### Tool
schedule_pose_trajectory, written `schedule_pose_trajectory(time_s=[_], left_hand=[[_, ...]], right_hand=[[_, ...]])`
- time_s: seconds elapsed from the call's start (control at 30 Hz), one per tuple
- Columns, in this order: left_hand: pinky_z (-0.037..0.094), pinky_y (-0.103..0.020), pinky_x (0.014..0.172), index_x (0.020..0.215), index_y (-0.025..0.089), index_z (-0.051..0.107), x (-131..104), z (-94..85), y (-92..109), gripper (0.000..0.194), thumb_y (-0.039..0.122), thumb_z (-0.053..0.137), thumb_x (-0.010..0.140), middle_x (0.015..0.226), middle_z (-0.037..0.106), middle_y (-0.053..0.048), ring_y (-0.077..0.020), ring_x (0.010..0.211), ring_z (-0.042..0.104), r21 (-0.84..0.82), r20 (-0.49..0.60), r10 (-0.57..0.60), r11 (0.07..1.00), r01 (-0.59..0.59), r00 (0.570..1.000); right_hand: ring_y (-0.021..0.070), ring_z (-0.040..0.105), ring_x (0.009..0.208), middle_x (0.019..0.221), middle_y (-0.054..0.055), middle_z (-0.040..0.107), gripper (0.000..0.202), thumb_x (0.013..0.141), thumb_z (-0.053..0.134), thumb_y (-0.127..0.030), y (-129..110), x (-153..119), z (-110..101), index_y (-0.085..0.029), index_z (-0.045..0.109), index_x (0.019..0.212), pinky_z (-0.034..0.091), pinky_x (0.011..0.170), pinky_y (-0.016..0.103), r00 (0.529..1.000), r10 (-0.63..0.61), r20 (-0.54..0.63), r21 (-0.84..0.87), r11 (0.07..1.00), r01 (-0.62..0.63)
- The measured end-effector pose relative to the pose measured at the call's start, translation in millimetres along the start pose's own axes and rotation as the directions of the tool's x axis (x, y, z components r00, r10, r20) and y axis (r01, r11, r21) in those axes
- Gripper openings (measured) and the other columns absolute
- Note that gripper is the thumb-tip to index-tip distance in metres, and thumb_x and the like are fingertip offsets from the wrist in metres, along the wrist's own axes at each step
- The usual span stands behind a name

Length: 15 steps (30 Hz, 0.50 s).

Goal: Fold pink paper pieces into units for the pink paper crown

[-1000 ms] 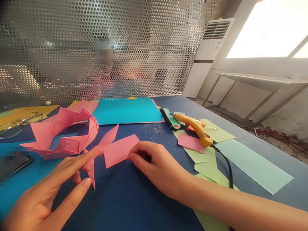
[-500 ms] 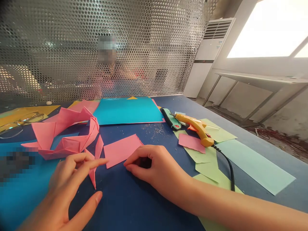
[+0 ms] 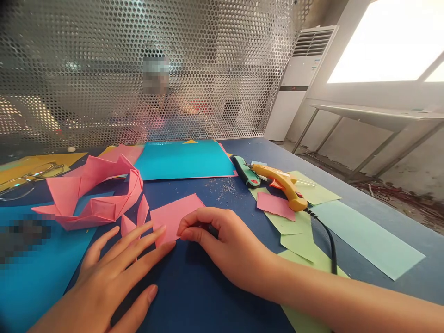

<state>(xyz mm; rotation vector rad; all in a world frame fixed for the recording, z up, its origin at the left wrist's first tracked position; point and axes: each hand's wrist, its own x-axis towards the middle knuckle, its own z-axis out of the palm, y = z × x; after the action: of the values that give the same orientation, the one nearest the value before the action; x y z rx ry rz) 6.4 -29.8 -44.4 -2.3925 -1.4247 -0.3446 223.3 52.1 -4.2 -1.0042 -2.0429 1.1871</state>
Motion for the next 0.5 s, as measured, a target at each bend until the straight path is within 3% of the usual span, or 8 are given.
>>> schedule_pose_trajectory(time_s=[0.07,0.13,0.27,0.33,0.4,0.5], left_hand=[[0.017,-0.040,0.116,0.135,0.033,0.050,-2,3.2,3,0.048,0.023,0.041,0.089,0.143,0.055,0.008,-0.0126,0.138,0.047,-0.081,-0.036,-0.004,0.997,0.001,0.999],[0.009,-0.035,0.118,0.132,0.032,0.053,-3,6.2,4,0.049,0.018,0.046,0.085,0.138,0.060,0.006,-0.0119,0.136,0.049,-0.149,-0.091,0.022,0.988,-0.036,0.996],[0.011,-0.035,0.120,0.123,0.032,0.057,-1,8.3,4,0.045,0.013,0.046,0.083,0.131,0.066,0.004,-0.0118,0.129,0.055,-0.228,-0.201,0.008,0.972,-0.054,0.980],[0.011,-0.029,0.121,0.124,0.032,0.057,0,6.2,3,0.042,0.015,0.047,0.087,0.124,0.069,0.007,-0.0080,0.123,0.059,-0.199,-0.224,0.080,0.972,-0.126,0.971],[0.011,-0.023,0.121,0.126,0.030,0.056,2,2.5,0,0.033,0.024,0.046,0.095,0.112,0.072,0.010,-0.0043,0.113,0.062,-0.165,-0.240,0.172,0.963,-0.215,0.955],[0.019,-0.021,0.119,0.121,0.022,0.057,5,-3.7,-5,0.030,0.040,0.041,0.102,0.101,0.073,0.008,-0.0048,0.100,0.066,-0.168,-0.303,0.192,0.953,-0.251,0.933]], right_hand=[[0.0133,0.061,0.074,0.078,-0.002,0.066,0.018,0.095,0.057,-0.030,0,-1,0,-0.021,0.065,0.081,0.049,0.073,0.023,1.000,-0.028,0.007,0.007,1.000,0.028],[0.0127,0.059,0.072,0.076,-0.002,0.064,0.019,0.096,0.054,-0.027,0,-1,0,-0.021,0.063,0.081,0.049,0.071,0.021,0.999,-0.053,0.003,0.010,0.999,0.053],[0.0116,0.057,0.070,0.075,-0.002,0.061,0.019,0.097,0.048,-0.019,-1,-5,0,-0.020,0.060,0.081,0.049,0.067,0.020,0.995,-0.101,0.001,-0.002,0.995,0.101],[0.0113,0.056,0.069,0.075,-0.002,0.060,0.019,0.096,0.046,-0.017,-1,-6,0,-0.020,0.059,0.082,0.049,0.065,0.019,0.990,-0.140,-0.001,-0.017,0.990,0.140],[0.0105,0.054,0.065,0.074,-0.002,0.059,0.020,0.093,0.044,-0.013,-1,-8,0,-0.020,0.057,0.080,0.046,0.061,0.019,0.983,-0.185,-0.009,-0.031,0.982,0.185],[0.0097,0.053,0.064,0.072,-0.003,0.057,0.023,0.086,0.042,-0.006,-2,-8,0,-0.020,0.056,0.073,0.043,0.058,0.018,0.969,-0.246,-0.024,-0.047,0.969,0.245]])
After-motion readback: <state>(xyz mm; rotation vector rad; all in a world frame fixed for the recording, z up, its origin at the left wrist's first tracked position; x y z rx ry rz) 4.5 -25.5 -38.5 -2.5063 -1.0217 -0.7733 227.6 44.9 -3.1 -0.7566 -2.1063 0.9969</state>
